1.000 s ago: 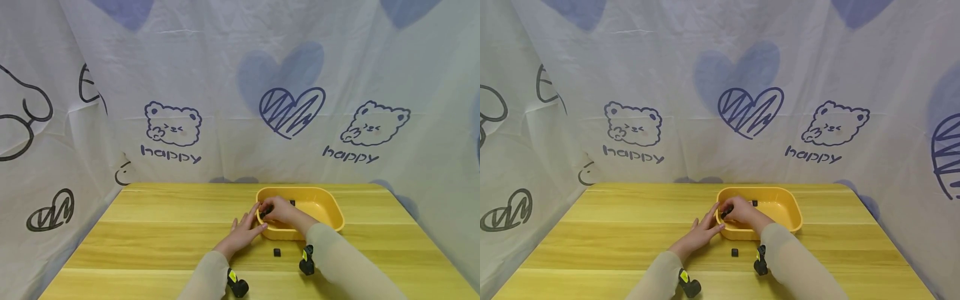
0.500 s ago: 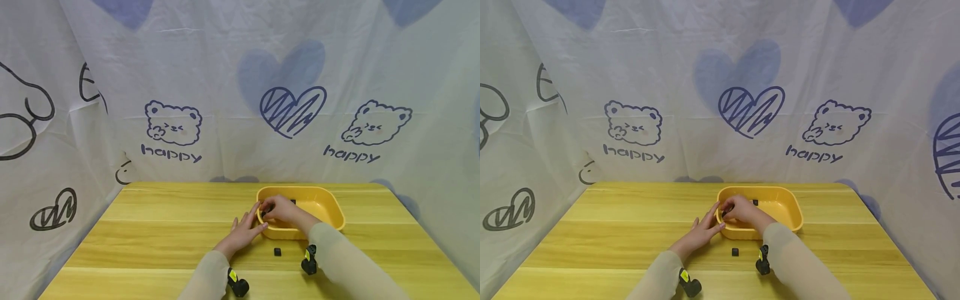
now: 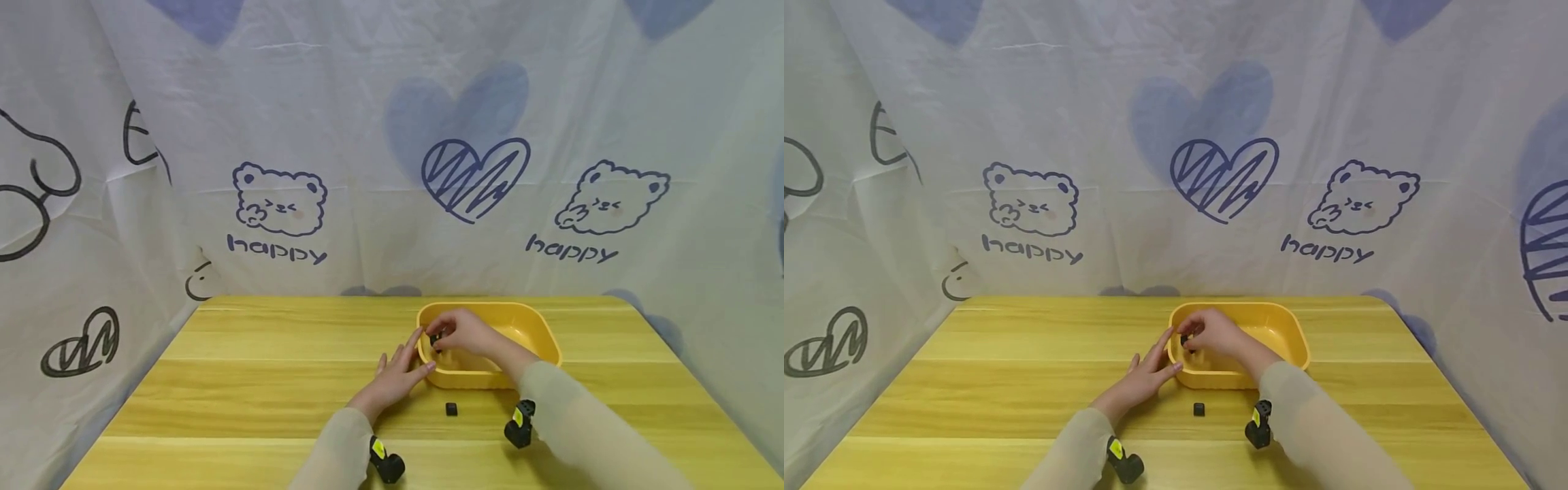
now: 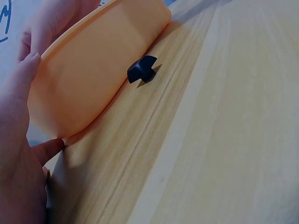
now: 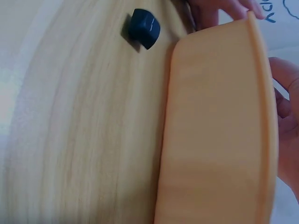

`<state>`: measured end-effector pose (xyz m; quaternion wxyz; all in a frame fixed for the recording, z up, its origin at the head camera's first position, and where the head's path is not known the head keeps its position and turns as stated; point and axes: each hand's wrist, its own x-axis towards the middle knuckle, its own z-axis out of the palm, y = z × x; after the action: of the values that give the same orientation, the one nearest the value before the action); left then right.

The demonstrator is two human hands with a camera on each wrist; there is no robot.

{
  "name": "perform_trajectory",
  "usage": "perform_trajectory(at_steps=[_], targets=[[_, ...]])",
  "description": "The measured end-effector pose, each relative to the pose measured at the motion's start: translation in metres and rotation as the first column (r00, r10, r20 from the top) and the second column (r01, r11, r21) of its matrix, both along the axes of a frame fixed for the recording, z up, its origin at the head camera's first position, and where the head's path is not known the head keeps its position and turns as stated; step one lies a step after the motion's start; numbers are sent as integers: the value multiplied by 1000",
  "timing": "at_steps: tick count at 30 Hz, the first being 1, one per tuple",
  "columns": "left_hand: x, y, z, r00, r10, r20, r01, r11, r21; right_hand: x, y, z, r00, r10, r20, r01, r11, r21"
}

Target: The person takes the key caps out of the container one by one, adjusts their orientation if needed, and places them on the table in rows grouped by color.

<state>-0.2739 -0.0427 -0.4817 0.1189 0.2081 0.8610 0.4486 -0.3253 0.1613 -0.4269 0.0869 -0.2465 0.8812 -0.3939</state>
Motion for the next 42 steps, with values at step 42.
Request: perform_trajectory(at_steps=[42], targets=[[-2,2,-2,1000,17,-14,-17,1000,4,89,36,19,996,-82,44,91,956,-278]])
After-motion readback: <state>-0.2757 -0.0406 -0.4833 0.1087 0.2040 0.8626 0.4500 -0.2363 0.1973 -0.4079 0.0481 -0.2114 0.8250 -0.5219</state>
